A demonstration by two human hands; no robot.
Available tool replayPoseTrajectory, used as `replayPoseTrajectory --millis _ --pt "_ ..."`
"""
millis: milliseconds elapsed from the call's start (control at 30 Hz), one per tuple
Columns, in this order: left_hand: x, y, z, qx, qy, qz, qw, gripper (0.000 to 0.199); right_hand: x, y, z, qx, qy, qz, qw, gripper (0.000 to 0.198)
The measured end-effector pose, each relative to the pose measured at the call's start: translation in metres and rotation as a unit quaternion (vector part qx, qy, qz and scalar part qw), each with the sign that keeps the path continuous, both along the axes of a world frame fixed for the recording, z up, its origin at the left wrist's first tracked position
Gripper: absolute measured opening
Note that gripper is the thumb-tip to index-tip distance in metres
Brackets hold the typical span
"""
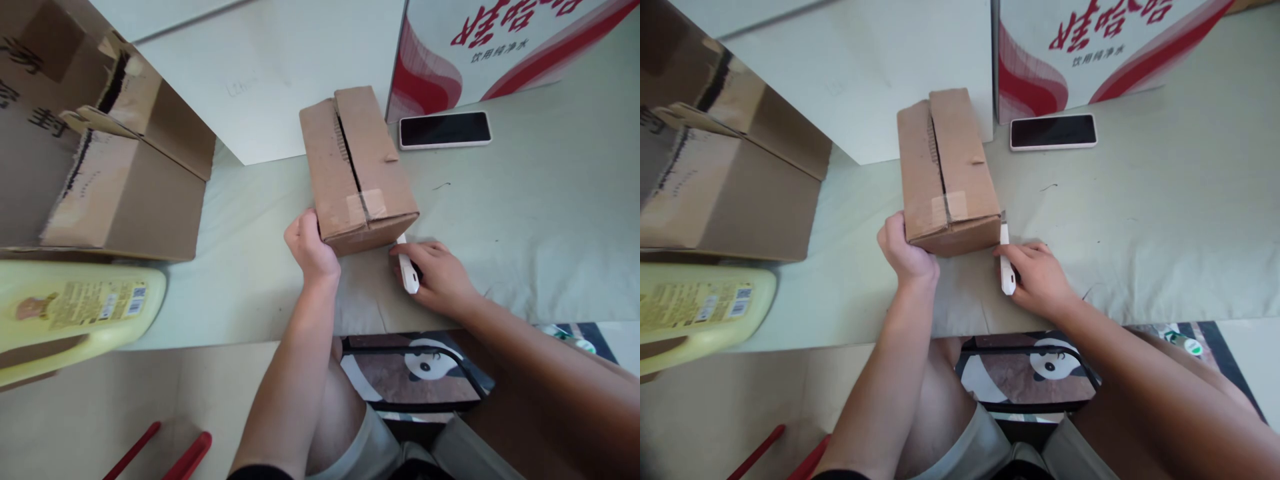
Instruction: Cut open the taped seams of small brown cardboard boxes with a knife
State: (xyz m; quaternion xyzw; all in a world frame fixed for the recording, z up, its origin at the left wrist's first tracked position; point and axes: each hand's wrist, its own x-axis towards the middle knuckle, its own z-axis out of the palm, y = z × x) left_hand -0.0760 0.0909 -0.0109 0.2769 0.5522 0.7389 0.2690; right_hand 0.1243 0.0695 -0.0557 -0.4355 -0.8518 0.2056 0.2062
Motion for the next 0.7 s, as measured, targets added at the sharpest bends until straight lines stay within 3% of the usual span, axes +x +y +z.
replayPoseTrajectory --millis 700 --pt "0.0008 0.0041 -0.0005 0.013 -0.017 0.016 1.000 0.047 0.0000 -0.0004 -0.0015 0.004 0.012 0.005 1.000 0.039"
